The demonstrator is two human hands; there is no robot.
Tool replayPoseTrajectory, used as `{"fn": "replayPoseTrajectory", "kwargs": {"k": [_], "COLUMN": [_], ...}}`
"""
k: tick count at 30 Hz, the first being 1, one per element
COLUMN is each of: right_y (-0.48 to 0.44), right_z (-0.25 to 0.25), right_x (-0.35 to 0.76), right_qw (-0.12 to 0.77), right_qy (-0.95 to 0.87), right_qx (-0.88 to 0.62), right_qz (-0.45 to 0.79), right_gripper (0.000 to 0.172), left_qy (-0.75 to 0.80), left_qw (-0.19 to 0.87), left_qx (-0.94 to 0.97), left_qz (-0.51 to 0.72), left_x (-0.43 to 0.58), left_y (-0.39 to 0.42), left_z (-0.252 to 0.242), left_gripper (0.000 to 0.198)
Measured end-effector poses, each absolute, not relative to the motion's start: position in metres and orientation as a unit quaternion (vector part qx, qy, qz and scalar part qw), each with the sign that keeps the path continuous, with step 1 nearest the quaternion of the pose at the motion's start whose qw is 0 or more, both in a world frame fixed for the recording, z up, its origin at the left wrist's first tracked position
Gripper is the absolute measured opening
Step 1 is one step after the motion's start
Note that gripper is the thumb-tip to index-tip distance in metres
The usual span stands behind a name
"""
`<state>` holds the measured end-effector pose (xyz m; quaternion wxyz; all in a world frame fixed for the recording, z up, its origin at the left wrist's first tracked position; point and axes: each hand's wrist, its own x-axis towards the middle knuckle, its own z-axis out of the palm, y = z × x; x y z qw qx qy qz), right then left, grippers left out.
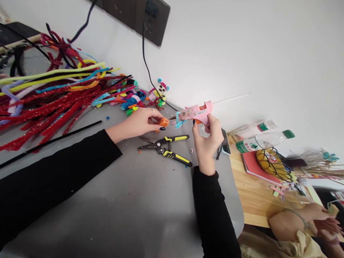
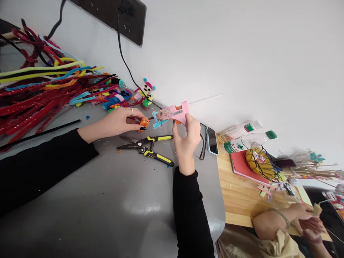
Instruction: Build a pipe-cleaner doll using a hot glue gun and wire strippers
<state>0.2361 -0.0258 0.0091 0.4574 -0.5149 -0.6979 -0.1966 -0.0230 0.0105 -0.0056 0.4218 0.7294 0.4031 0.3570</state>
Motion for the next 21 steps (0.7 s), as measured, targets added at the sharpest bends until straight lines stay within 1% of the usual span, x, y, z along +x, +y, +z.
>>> {"fn": "replayPoseTrajectory", "kwargs": {"k": [6,11,16,21], "right_y": [-0.0274,-0.0266,-0.0258,-0.0260], "right_z": [0.0108,0.0091,0.0061,0.0048], "right_x": [0.2342,0.2344,0.2372,0.2386], "right_qw": [0.450,0.458,0.443,0.443], "right_qy": [-0.708,-0.711,-0.696,-0.692], "right_qx": [-0.503,-0.483,-0.524,-0.534], "right_qz": [-0.209,-0.225,-0.212,-0.200], "right_gripper": [0.036,0.033,0.034,0.035], "left_qy": [0.401,0.404,0.406,0.408], "left_qw": [0.416,0.407,0.413,0.408], "left_qx": [0.734,0.738,0.735,0.736], "left_qz": [0.357,0.356,0.353,0.354], "left_x": [-0.0241,-0.0240,-0.0238,-0.0242], "left_y": [0.0107,0.0119,0.0117,0.0114], "left_z": [-0.0058,-0.0070,-0.0071,-0.0067], "left_gripper": [0.036,0.037,0.037,0.036]}}
